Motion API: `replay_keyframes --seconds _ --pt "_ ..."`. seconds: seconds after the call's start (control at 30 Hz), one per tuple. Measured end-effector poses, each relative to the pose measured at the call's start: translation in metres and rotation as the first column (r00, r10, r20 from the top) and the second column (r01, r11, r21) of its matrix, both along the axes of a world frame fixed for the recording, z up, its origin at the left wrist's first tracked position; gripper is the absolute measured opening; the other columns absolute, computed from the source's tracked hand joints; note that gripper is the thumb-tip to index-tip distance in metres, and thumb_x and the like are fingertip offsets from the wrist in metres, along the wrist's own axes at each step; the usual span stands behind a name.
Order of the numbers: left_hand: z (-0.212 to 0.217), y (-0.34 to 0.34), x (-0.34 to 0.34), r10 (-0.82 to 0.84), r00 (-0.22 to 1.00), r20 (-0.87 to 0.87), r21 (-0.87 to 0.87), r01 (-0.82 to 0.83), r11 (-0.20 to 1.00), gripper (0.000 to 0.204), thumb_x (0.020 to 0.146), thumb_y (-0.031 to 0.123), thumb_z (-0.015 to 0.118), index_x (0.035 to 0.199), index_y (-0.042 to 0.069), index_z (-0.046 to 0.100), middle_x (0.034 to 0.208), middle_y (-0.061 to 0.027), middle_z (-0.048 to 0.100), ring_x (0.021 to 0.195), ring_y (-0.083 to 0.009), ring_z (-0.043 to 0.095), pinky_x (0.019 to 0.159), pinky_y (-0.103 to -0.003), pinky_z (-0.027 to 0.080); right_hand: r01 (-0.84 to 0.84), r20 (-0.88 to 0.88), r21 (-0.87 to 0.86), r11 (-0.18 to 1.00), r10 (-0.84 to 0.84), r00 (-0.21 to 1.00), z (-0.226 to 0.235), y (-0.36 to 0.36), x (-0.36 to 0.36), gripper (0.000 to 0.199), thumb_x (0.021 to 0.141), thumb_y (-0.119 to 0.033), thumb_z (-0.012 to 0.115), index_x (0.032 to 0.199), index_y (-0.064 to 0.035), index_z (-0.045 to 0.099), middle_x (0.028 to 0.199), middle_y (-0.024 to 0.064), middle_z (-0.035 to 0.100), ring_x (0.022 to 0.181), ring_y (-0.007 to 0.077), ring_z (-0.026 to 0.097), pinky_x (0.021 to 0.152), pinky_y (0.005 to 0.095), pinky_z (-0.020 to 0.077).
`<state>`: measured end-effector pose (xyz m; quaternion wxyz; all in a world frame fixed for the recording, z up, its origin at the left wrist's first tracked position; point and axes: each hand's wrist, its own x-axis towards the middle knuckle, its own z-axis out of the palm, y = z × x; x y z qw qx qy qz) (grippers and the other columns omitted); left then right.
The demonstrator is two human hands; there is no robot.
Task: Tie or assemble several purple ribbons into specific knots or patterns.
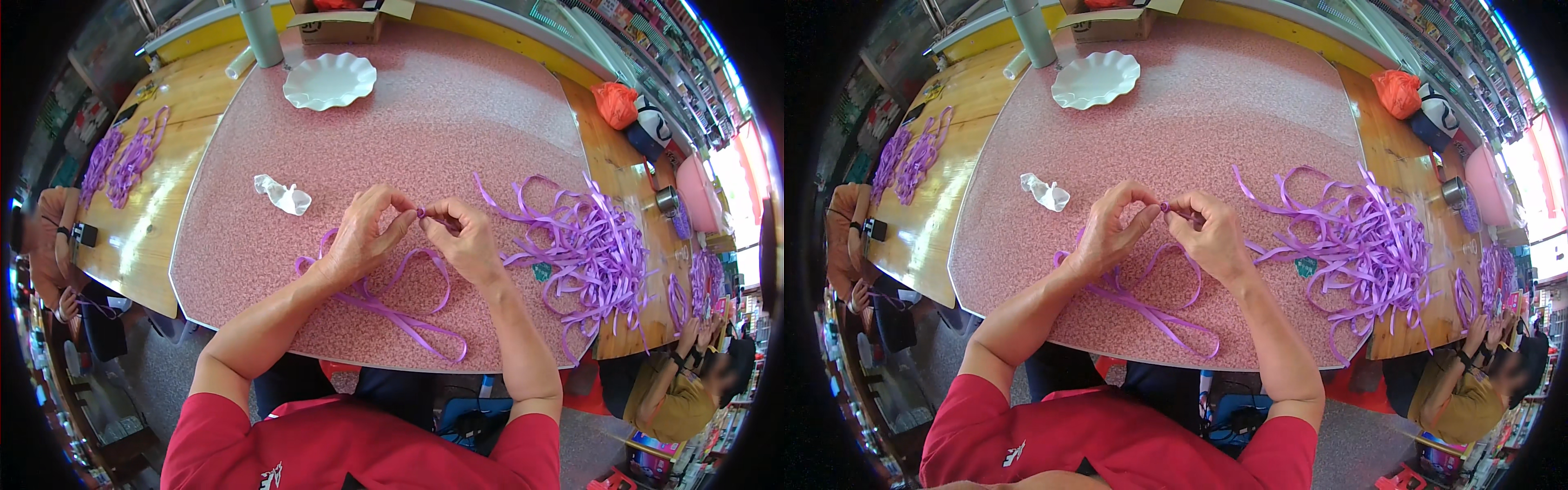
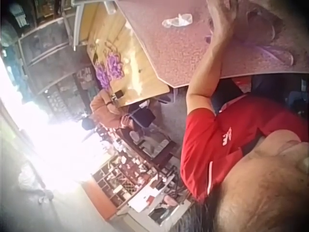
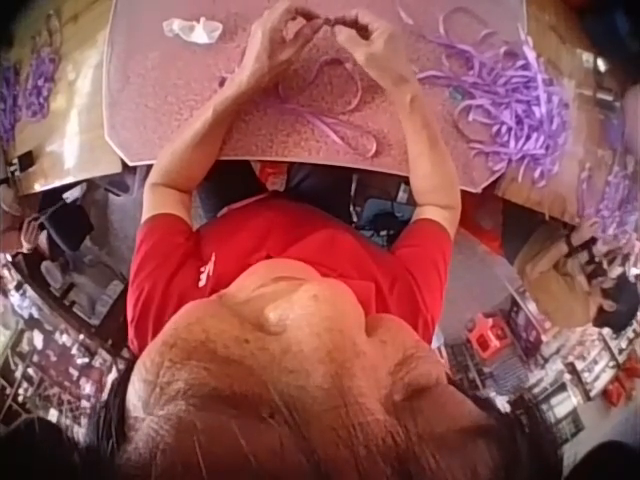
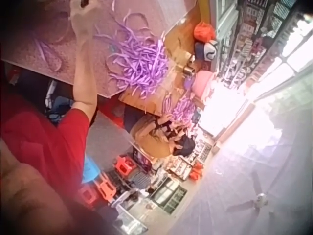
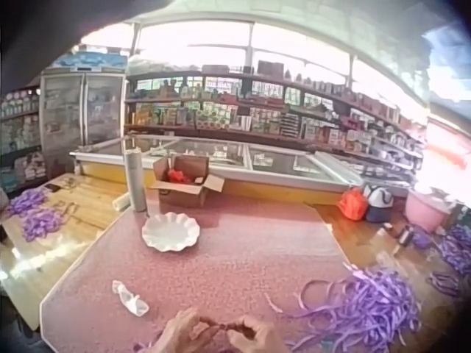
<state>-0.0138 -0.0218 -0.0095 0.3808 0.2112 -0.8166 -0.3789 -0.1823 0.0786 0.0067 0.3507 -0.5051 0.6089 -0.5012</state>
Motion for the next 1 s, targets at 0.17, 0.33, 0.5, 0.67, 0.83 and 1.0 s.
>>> replay_keyframes --seconds 0.17,0.33,0.5,0.67,0.83,1.0 --pt "0.001 -0.001 0.002 0.021 0.999 0.026 -0.038 -0.02 0.999 0.015 0.089 0.013 0.071 0.098 0.007 0.062 0.091 -0.0091 0.064 0.089 -0.0286 0.061 0.083 -0.041 0.043 0.049 -0.184 -0.081 0.995 -0.064 0.981 0.005 0.0 0.001 0.01 0.088 -0.006 0.074 0.098 -0.0014 0.073 0.086 0.0004 0.064 0.076 0.0065 0.057 0.064 0.0227 0.0454" --pt "-0.003 -0.002 0.0 0.008 1.0 0.028 -0.064 -0.006 0.998 0.016 0.089 0.013 0.071 0.099 0.007 0.062 0.091 -0.0085 0.063 0.088 -0.028 0.061 0.083 -0.041 0.042 0.04 -0.266 -0.069 0.997 -0.057 0.962 0.012 0.004 0.0 0.014 0.088 -0.008 0.075 0.1 -0.0015 0.075 0.081 0.0008 0.061 0.071 0.0078 0.054 0.061 0.0243 0.043" --pt "-0.001 0.0 0.0 0.009 1.0 0.018 -0.09 -0.007 0.996 0.015 0.088 0.012 0.071 0.099 0.007 0.062 0.091 -0.0081 0.064 0.088 -0.0276 0.061 0.084 -0.04 0.042 0.02 -0.345 -0.099 0.995 -0.053 0.937 0.01 0.002 -0.002 0.014 0.089 -0.009 0.074 0.101 -0.0007 0.075 0.079 0.0008 0.059 0.067 0.0083 0.05 0.058 0.0261 0.04" --pt "-0.003 -0.001 0.0 0.013 1.0 0.013 -0.117 -0.012 0.993 0.015 0.086 0.009 0.072 0.098 0.007 0.063 0.092 -0.008 0.064 0.091 -0.0273 0.062 0.085 -0.04 0.043 0.015 0.143 0.028 1.0 -0.019 0.989 0.0 -0.001 0.001 0.014 0.092 -0.009 0.071 0.101 0.0006 0.074 0.087 0.0002 0.066 0.076 0.0073 0.059 0.065 0.0221 0.046" --pt "-0.002 0.003 -0.001 0.025 1.0 0.011 -0.129 -0.024 0.991 0.015 0.086 0.009 0.072 0.097 0.007 0.063 0.092 -0.008 0.065 0.091 -0.0273 0.063 0.085 -0.04 0.043 0.024 0.078 0.072 0.997 -0.03 0.996 0.005 0.001 0.002 0.013 0.091 -0.007 0.071 0.103 -0.0011 0.075 0.09 0.0 0.07 0.079 0.0055 0.06 0.069 0.0209 0.0479" --pt "-0.004 0.003 0.0 0.009 1.0 0.007 -0.16 -0.008 0.987 0.014 0.087 0.009 0.071 0.097 0.006 0.062 0.092 -0.0082 0.066 0.09 -0.0281 0.063 0.084 -0.04 0.043 0.054 -0.039 0.069 0.996 -0.051 0.998 0.002 0.001 -0.001 0.014 0.091 -0.008 0.072 0.103 -0.0016 0.076 0.087 -0.0004 0.071 0.079 0.0053 0.06 0.068 0.021 0.0475"
